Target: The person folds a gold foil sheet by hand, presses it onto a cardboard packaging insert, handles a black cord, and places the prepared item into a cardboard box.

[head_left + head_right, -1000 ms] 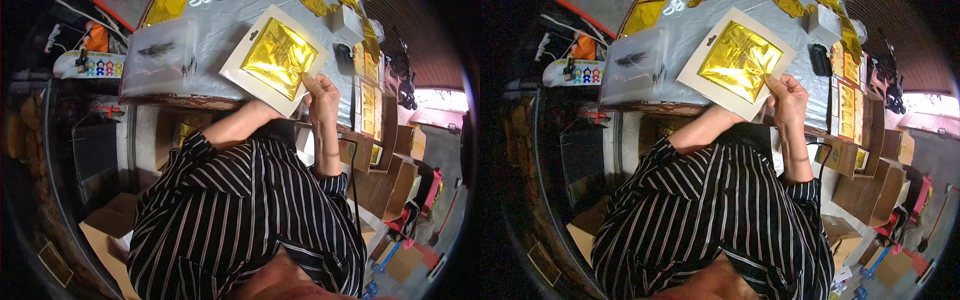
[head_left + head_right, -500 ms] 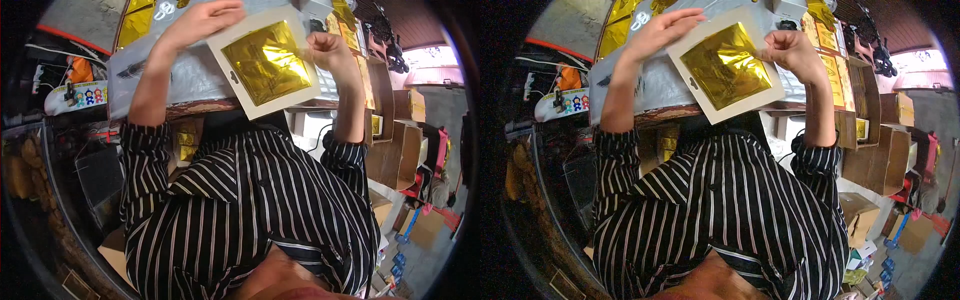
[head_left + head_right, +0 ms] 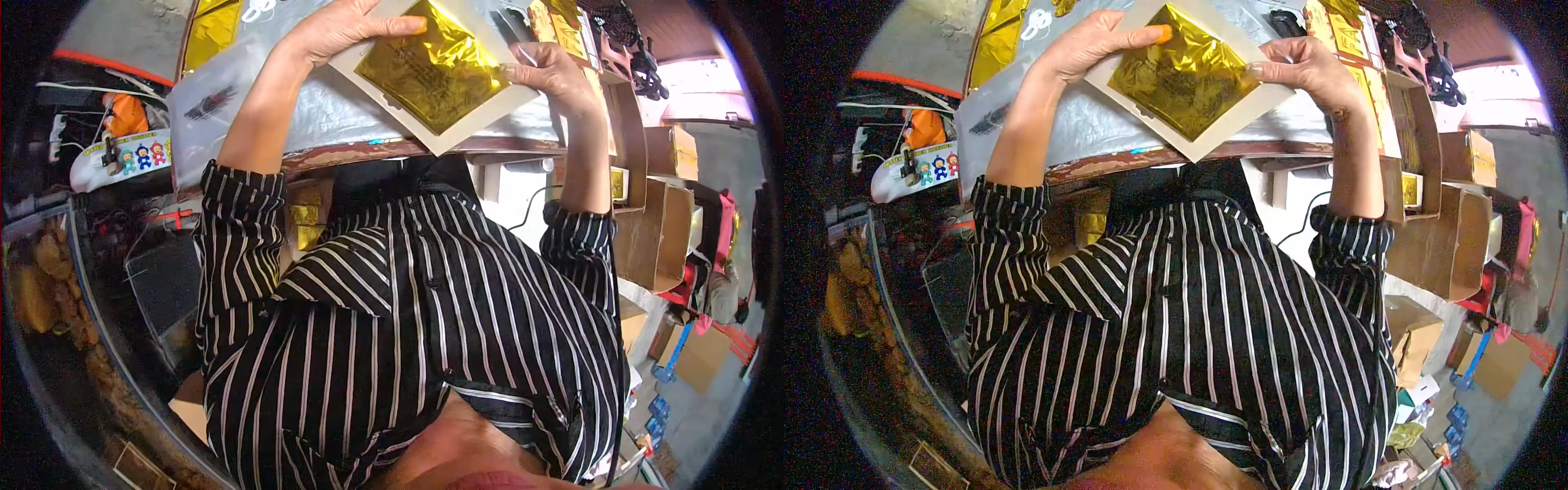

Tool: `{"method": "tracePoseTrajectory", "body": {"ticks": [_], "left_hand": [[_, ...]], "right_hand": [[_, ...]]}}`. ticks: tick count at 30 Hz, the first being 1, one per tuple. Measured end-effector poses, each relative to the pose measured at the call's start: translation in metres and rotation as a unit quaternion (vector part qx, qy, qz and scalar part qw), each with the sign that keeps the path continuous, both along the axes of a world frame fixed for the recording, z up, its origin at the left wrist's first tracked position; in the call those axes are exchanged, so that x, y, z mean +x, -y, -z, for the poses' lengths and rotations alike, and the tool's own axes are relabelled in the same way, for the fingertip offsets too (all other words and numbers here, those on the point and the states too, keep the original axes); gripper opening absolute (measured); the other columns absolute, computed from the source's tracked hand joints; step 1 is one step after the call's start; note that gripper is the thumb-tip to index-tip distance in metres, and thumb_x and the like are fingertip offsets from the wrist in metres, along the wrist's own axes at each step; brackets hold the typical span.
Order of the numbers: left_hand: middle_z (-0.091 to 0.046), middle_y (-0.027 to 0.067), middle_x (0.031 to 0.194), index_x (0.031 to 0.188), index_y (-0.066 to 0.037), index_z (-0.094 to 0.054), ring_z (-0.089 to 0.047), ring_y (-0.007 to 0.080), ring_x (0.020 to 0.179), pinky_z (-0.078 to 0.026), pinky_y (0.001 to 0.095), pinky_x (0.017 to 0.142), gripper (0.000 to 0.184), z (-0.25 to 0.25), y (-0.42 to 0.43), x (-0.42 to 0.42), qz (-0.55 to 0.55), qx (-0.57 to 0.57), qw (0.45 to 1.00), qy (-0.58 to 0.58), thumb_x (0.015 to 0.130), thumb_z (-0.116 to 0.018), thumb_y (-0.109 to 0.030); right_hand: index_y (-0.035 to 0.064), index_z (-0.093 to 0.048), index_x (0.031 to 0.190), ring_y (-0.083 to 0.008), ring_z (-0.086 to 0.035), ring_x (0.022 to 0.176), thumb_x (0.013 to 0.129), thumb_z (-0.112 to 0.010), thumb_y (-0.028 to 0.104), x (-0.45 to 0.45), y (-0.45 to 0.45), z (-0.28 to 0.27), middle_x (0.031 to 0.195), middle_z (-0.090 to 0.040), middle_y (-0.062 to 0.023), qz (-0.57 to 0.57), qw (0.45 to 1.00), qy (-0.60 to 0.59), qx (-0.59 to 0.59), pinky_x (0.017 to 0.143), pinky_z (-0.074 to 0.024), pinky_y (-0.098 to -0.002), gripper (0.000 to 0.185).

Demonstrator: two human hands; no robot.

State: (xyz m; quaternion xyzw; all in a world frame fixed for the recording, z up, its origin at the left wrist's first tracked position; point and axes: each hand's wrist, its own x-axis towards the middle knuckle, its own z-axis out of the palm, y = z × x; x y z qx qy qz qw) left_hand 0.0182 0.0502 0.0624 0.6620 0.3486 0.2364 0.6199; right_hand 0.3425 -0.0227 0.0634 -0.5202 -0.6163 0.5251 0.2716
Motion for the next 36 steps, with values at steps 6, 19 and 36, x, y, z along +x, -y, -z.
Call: {"method": "tracePoseTrajectory", "body": {"ticks": [6, 19, 36], "left_hand": [[-0.07, 0.0043, 0.113, 0.121, 0.002, -0.068, -0.064, 0.0126, 0.099, -0.051, 0.0276, 0.087, 0.043, -0.002, 0.007, 0.002, -0.002, -0.035, 0.998, 0.056, 0.089, -0.078, -0.025], [-0.07, 0.0092, 0.119, 0.126, 0.001, -0.064, -0.064, 0.016, 0.105, -0.049, 0.0317, 0.092, 0.052, 0.02, 0.015, -0.001, 0.085, 0.107, 0.97, 0.199, 0.087, -0.079, -0.029], [-0.072, 0.0102, 0.098, 0.107, 0.005, -0.071, -0.069, 0.0148, 0.086, -0.056, 0.028, 0.075, 0.053, 0.047, 0.035, 0.021, -0.017, -0.071, 0.989, 0.127, 0.082, -0.083, -0.04]], "right_hand": [[0.0046, -0.076, 0.096, -0.0083, -0.066, 0.073, 0.086, -0.079, 0.021, 0.013, -0.003, 0.011, 0.084, -0.074, -0.0026, -0.063, 0.994, -0.068, -0.051, 0.07, -0.0504, -0.0242, 0.019], [0.0027, -0.076, 0.101, -0.0087, -0.068, 0.075, 0.08, -0.082, 0.007, -0.001, -0.018, 0.007, 0.087, -0.076, -0.0029, -0.087, 0.994, -0.004, -0.067, 0.075, -0.0537, -0.0238, 0.022], [0.0134, -0.074, 0.073, -0.0116, -0.048, 0.054, 0.076, -0.084, 0.051, -0.047, -0.058, -0.038, 0.058, -0.058, 0.0036, -0.081, 0.973, 0.218, 0.009, 0.052, -0.0356, -0.0294, 0.039]]}}
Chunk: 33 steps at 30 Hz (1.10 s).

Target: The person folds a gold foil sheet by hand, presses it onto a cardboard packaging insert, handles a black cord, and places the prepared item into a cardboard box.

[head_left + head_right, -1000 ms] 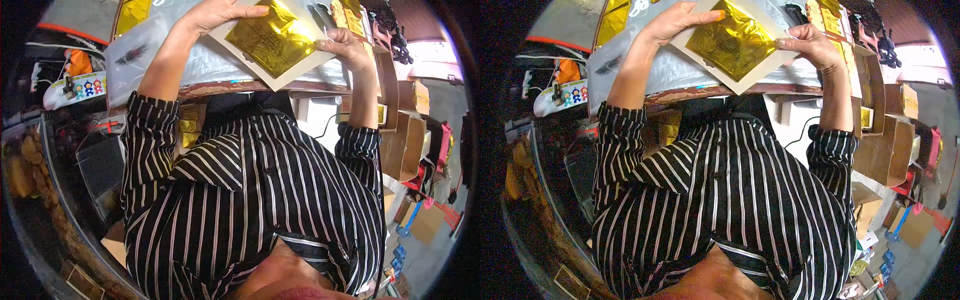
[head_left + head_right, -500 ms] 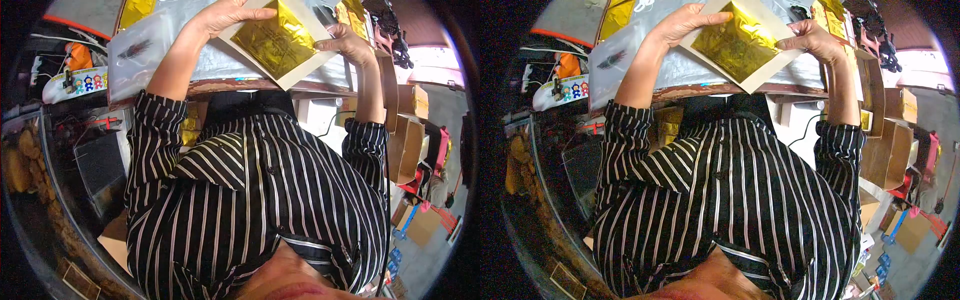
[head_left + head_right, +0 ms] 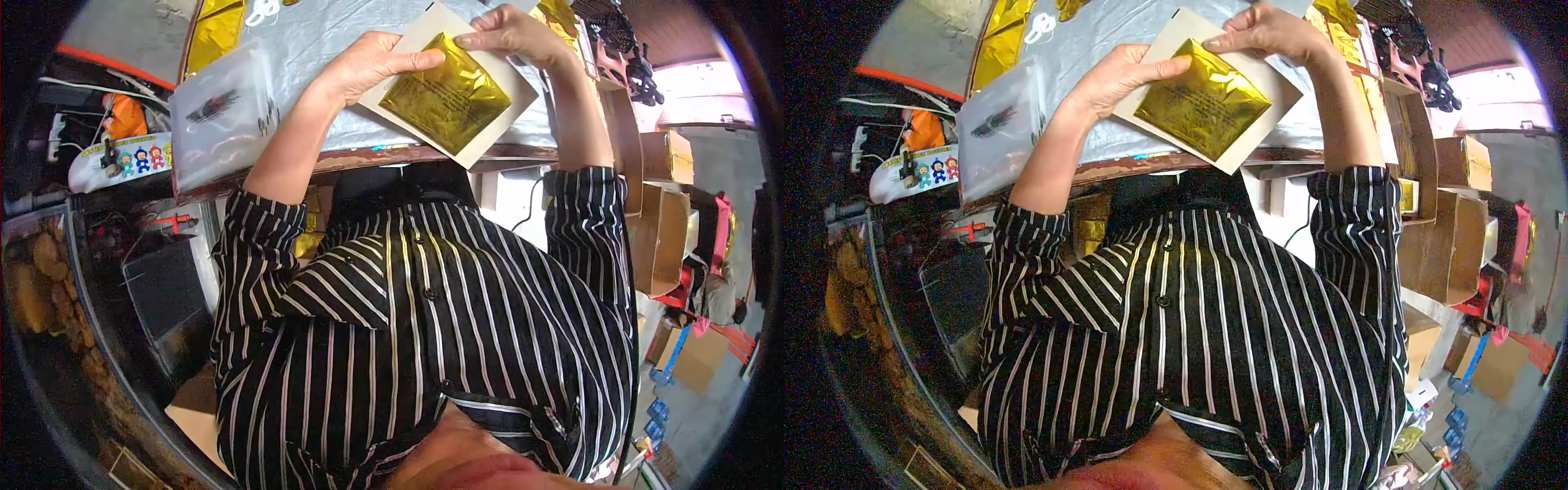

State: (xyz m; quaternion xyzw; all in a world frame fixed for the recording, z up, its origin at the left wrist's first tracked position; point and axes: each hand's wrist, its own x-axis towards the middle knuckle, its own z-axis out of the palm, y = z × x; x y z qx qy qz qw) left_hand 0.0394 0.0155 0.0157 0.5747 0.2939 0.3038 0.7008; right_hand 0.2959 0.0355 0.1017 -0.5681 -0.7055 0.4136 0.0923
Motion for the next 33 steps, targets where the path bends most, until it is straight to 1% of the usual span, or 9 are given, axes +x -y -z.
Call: {"method": "tracePoseTrajectory", "body": {"ticks": [5, 11, 13, 18, 21, 25, 27, 31, 33], "left_hand": [[-0.071, 0.0132, 0.099, 0.107, 0.008, -0.069, -0.07, 0.0168, 0.086, -0.059, 0.0303, 0.073, 0.063, 0.011, 0.0, 0.001, -0.026, -0.076, 0.997, 0.007, 0.09, -0.07, -0.053], [-0.068, 0.0145, 0.112, 0.121, 0.008, -0.062, -0.068, 0.0173, 0.098, -0.058, 0.0304, 0.084, 0.064, 0.028, 0.003, 0.002, -0.052, -0.076, 0.995, 0.047, 0.095, -0.065, -0.051], [-0.068, 0.0134, 0.114, 0.123, 0.007, -0.061, -0.067, 0.0164, 0.101, -0.057, 0.0302, 0.086, 0.063, 0.032, 0.008, -0.001, -0.066, -0.085, 0.993, 0.047, 0.096, -0.064, -0.049], [-0.068, 0.0107, 0.116, 0.125, 0.006, -0.061, -0.065, 0.0144, 0.103, -0.055, 0.03, 0.088, 0.058, 0.047, 0.006, -0.01, -0.114, -0.107, 0.985, 0.074, 0.098, -0.063, -0.045], [-0.068, 0.0096, 0.114, 0.123, 0.005, -0.062, -0.066, 0.0143, 0.1, -0.056, 0.03, 0.087, 0.054, 0.049, 0.002, -0.01, -0.112, -0.096, 0.986, 0.079, 0.098, -0.064, -0.043], [-0.069, 0.0076, 0.116, 0.126, 0.003, -0.061, -0.067, 0.014, 0.1, -0.056, 0.0293, 0.089, 0.046, 0.044, 0.005, -0.012, -0.11, -0.136, 0.982, 0.07, 0.1, -0.063, -0.035], [-0.069, 0.0077, 0.117, 0.127, 0.003, -0.061, -0.067, 0.0139, 0.1, -0.055, 0.0294, 0.09, 0.046, 0.044, 0.006, -0.015, -0.103, -0.142, 0.981, 0.081, 0.1, -0.063, -0.034], [-0.069, 0.0083, 0.112, 0.121, 0.002, -0.063, -0.066, 0.0159, 0.103, -0.053, 0.031, 0.09, 0.045, 0.029, 0.013, -0.013, -0.12, -0.089, 0.987, 0.057, 0.095, -0.071, -0.033], [-0.069, 0.0073, 0.115, 0.125, 0.001, -0.062, -0.065, 0.0169, 0.107, -0.052, 0.0329, 0.094, 0.046, 0.028, 0.014, -0.013, -0.129, -0.055, 0.99, 0.019, 0.094, -0.072, -0.03]], "right_hand": [[0.011, -0.071, 0.069, -0.0111, -0.048, 0.056, 0.074, -0.087, 0.047, -0.017, -0.001, 0.003, 0.058, -0.056, 0.0037, 0.01, 1.0, 0.003, 0.025, 0.053, -0.0358, -0.0302, 0.04], [0.008, -0.07, 0.068, -0.0123, -0.048, 0.057, 0.071, -0.089, 0.046, -0.022, -0.007, 0.021, 0.059, -0.056, 0.0021, -0.01, 0.99, -0.039, 0.134, 0.053, -0.0364, -0.0321, 0.042], [0.0084, -0.074, 0.073, -0.0129, -0.049, 0.057, 0.07, -0.09, 0.048, -0.019, -0.013, 0.016, 0.06, -0.057, 0.002, -0.004, 0.999, 0.036, 0.022, 0.053, -0.0376, -0.0322, 0.042], [0.0092, -0.076, 0.076, -0.0088, -0.047, 0.055, 0.076, -0.087, 0.042, 0.005, -0.003, 0.006, 0.06, -0.056, 0.0055, -0.023, 0.997, 0.062, -0.041, 0.05, -0.035, -0.0274, 0.035], [0.0076, -0.08, 0.088, -0.0072, -0.05, 0.058, 0.078, -0.087, 0.038, 0.034, -0.026, 0.029, 0.065, -0.062, 0.0053, -0.164, 0.978, 0.11, -0.067, 0.05, -0.0365, -0.0261, 0.032], [0.0064, -0.08, 0.095, -0.0078, -0.05, 0.059, 0.077, -0.088, 0.035, 0.037, -0.022, 0.041, 0.069, -0.066, 0.005, -0.152, 0.979, 0.08, -0.108, 0.051, -0.0378, -0.0267, 0.035], [0.0058, -0.079, 0.103, -0.0078, -0.056, 0.064, 0.076, -0.088, 0.032, 0.04, -0.025, 0.049, 0.073, -0.069, 0.0036, -0.177, 0.979, -0.02, -0.095, 0.055, -0.0433, -0.0264, 0.039], [0.0055, -0.077, 0.109, -0.0074, -0.061, 0.069, 0.075, -0.089, 0.029, 0.033, -0.029, 0.049, 0.079, -0.072, 0.0015, -0.167, 0.977, -0.028, -0.129, 0.059, -0.0478, -0.025, 0.043], [0.0043, -0.078, 0.105, -0.0092, -0.065, 0.074, 0.08, -0.085, 0.029, 0.02, -0.022, 0.031, 0.082, -0.074, -0.0018, -0.147, 0.979, 0.096, -0.103, 0.064, -0.0522, -0.0254, 0.035]]}}
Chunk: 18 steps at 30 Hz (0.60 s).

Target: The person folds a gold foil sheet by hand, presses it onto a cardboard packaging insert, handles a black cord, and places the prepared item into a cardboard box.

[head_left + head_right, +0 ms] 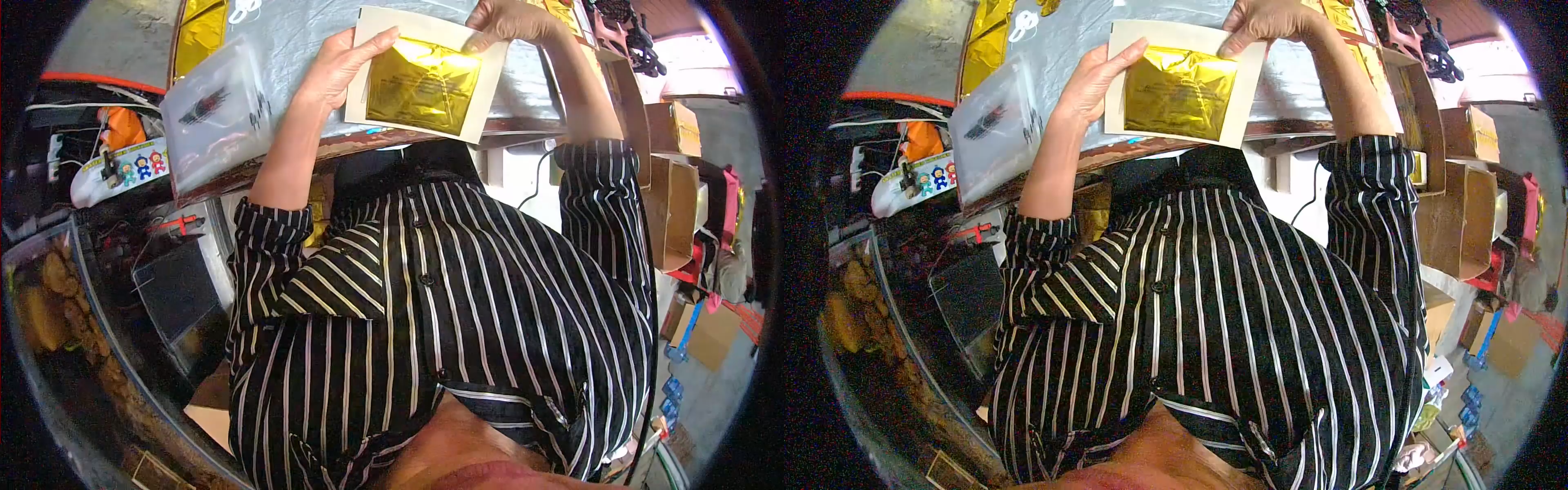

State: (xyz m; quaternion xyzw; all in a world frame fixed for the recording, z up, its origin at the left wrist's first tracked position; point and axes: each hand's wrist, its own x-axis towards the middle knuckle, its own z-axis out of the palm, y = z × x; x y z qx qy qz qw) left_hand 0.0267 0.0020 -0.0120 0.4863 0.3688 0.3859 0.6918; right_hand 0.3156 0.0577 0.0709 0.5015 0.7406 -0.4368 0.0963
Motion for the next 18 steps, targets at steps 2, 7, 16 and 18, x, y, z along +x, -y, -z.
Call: {"method": "tracePoseTrajectory", "body": {"ticks": [2, 7, 16, 18], "left_hand": [[-0.068, 0.0078, 0.118, 0.126, 0.0, -0.061, -0.063, 0.0179, 0.111, -0.05, 0.0338, 0.096, 0.049, 0.004, -0.004, -0.001, -0.016, -0.011, 0.999, -0.027, 0.09, -0.076, -0.03], [-0.068, 0.0102, 0.114, 0.121, 0.002, -0.064, -0.065, 0.0186, 0.106, -0.052, 0.0344, 0.093, 0.047, 0.011, -0.005, -0.004, -0.11, -0.065, 0.99, 0.062, 0.087, -0.08, -0.028], [-0.068, 0.0095, 0.115, 0.124, 0.002, -0.061, -0.066, 0.02, 0.105, -0.052, 0.0367, 0.092, 0.05, 0.02, -0.017, 0.002, -0.132, -0.113, 0.978, 0.118, 0.086, -0.08, -0.025], [-0.068, 0.0094, 0.115, 0.123, 0.001, -0.061, -0.066, 0.0201, 0.104, -0.053, 0.0365, 0.091, 0.05, 0.028, -0.033, -0.003, -0.118, -0.118, 0.977, 0.133, 0.086, -0.08, -0.025]], "right_hand": [[0.0043, -0.078, 0.1, -0.0105, -0.065, 0.071, 0.083, -0.083, 0.029, 0.015, 0.002, 0.016, 0.083, -0.074, -0.0032, 0.091, 0.992, -0.087, 0.025, 0.062, -0.0527, -0.0268, 0.031], [0.0083, -0.077, 0.095, -0.0085, -0.063, 0.063, 0.08, -0.083, 0.044, 0.019, 0.011, 0.068, 0.082, -0.073, -0.002, 0.403, 0.777, -0.477, 0.081, 0.062, -0.0491, -0.0229, 0.039], [0.0021, -0.072, 0.092, -0.0054, -0.059, 0.06, 0.09, -0.077, 0.022, -0.037, 0.049, 0.091, 0.082, -0.072, -0.0019, 0.521, 0.732, -0.427, 0.101, 0.05, -0.0439, -0.0193, 0.021], [0.0029, -0.069, 0.084, -0.0048, -0.057, 0.058, 0.091, -0.075, 0.024, -0.05, 0.045, 0.089, 0.075, -0.068, 0.0002, 0.525, 0.716, -0.45, 0.097, 0.05, -0.0433, -0.02, 0.023]]}}
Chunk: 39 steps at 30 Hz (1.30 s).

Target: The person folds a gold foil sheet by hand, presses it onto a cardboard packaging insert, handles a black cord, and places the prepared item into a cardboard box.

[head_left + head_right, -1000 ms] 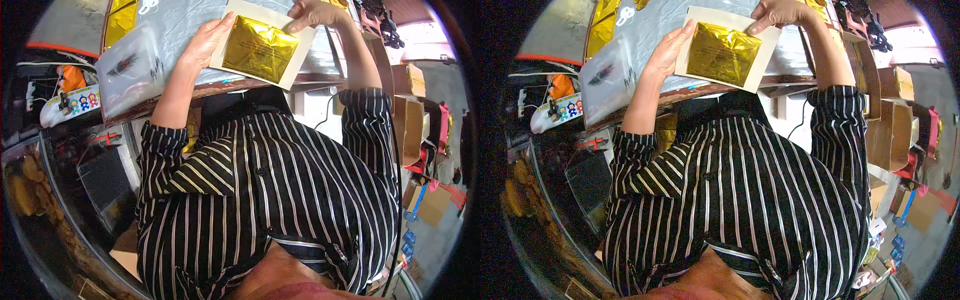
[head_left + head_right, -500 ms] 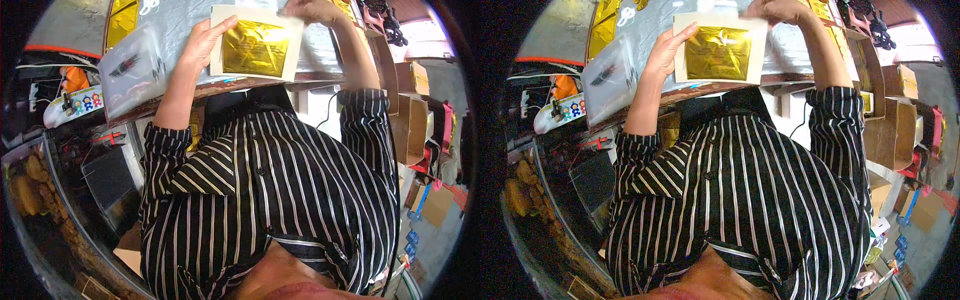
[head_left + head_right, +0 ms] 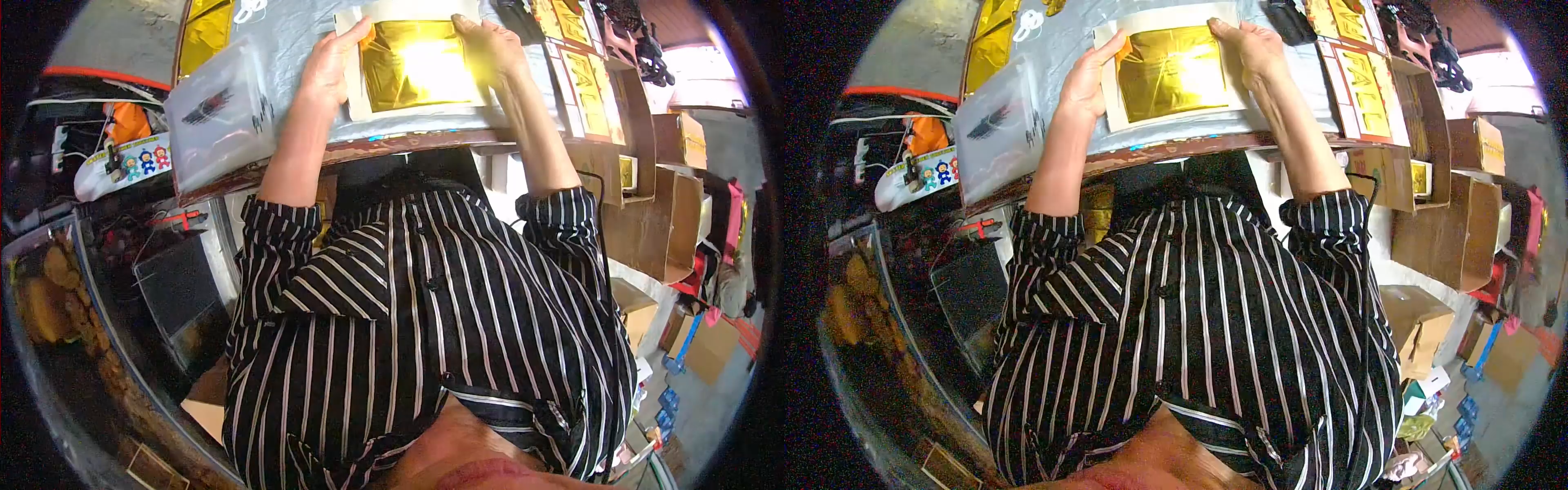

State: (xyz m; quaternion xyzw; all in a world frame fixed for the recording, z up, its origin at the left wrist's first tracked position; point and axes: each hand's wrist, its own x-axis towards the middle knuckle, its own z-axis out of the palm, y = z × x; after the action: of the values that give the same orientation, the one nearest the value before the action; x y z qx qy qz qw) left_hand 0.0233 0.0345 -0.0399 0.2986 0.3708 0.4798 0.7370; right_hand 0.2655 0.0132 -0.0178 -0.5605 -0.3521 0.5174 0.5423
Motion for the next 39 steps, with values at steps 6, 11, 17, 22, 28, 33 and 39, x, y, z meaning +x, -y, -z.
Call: {"method": "tracePoseTrajectory", "body": {"ticks": [6, 11, 17, 22, 28, 33, 39], "left_hand": [[-0.07, 0.0075, 0.115, 0.123, -0.001, -0.062, -0.067, 0.0195, 0.101, -0.053, 0.0366, 0.089, 0.045, -0.002, -0.018, -0.015, -0.017, 0.017, 0.998, -0.06, 0.089, -0.078, -0.026], [-0.053, 0.0248, 0.14, 0.142, 0.005, -0.044, -0.055, 0.037, 0.125, -0.042, 0.0445, 0.107, 0.064, 0.002, -0.005, -0.032, -0.2, 0.445, 0.583, -0.65, 0.094, -0.068, -0.03], [-0.027, 0.0146, 0.162, 0.156, -0.006, -0.028, -0.02, 0.028, 0.152, -0.01, 0.0506, 0.124, 0.106, 0.019, 0.02, -0.026, 0.054, 0.508, 0.468, -0.721, 0.084, -0.05, -0.08], [-0.029, 0.0146, 0.161, 0.154, -0.001, -0.03, -0.021, 0.0294, 0.151, -0.012, 0.0506, 0.124, 0.118, 0.018, 0.021, -0.026, 0.101, 0.493, 0.531, -0.682, 0.074, -0.058, -0.083], [-0.029, 0.0148, 0.161, 0.153, -0.001, -0.032, -0.021, 0.03, 0.151, -0.012, 0.0504, 0.123, 0.118, 0.016, 0.022, -0.025, 0.097, 0.484, 0.532, -0.688, 0.073, -0.06, -0.083], [-0.029, 0.0156, 0.161, 0.154, -0.001, -0.031, -0.023, 0.0317, 0.151, -0.014, 0.0497, 0.123, 0.116, 0.021, 0.022, -0.028, 0.089, 0.498, 0.534, -0.677, 0.075, -0.061, -0.081], [-0.052, 0.0192, 0.142, 0.143, -0.004, -0.051, -0.047, 0.0333, 0.134, -0.038, 0.045, 0.112, 0.081, 0.002, 0.026, -0.02, 0.015, 0.536, 0.656, -0.532, 0.081, -0.077, -0.05]], "right_hand": [[0.0011, -0.07, 0.081, -0.0068, -0.055, 0.055, 0.091, -0.074, 0.028, -0.009, -0.033, 0.013, 0.063, -0.062, 0.0014, -0.024, 0.999, 0.045, 0.013, 0.051, -0.042, -0.0256, 0.029], [-0.0004, -0.055, 0.134, -0.0407, -0.066, 0.105, 0.098, -0.057, 0.039, -0.018, -0.023, 0.019, 0.116, -0.067, -0.0255, -0.019, 0.821, 0.552, 0.147, 0.092, -0.0514, -0.0462, 0.053], [0.0054, -0.033, 0.152, -0.0326, -0.029, 0.148, 0.103, -0.048, 0.044, -0.035, 0.0, 0.048, 0.159, -0.032, -0.0174, -0.19, 0.679, 0.629, 0.327, 0.12, -0.0229, -0.0497, 0.064], [0.0063, -0.031, 0.154, -0.0297, -0.029, 0.149, 0.102, -0.045, 0.051, -0.037, -0.002, 0.055, 0.159, -0.033, -0.0153, -0.2, 0.655, 0.674, 0.278, 0.121, -0.0208, -0.0476, 0.07], [0.0075, -0.03, 0.155, -0.0289, -0.028, 0.149, 0.1, -0.047, 0.052, -0.036, -0.001, 0.053, 0.16, -0.033, -0.0129, -0.192, 0.661, 0.68, 0.252, 0.12, -0.0201, -0.0519, 0.073], [0.0093, -0.03, 0.155, -0.029, -0.027, 0.149, 0.1, -0.047, 0.053, -0.029, 0.001, 0.055, 0.16, -0.033, -0.013, -0.182, 0.664, 0.683, 0.245, 0.119, -0.0207, -0.0548, 0.072], [0.0003, -0.033, 0.151, -0.0327, -0.031, 0.147, 0.101, -0.044, 0.054, -0.03, -0.003, 0.062, 0.155, -0.037, -0.0198, -0.102, 0.717, 0.628, 0.285, 0.118, -0.0223, -0.0568, 0.074]]}}
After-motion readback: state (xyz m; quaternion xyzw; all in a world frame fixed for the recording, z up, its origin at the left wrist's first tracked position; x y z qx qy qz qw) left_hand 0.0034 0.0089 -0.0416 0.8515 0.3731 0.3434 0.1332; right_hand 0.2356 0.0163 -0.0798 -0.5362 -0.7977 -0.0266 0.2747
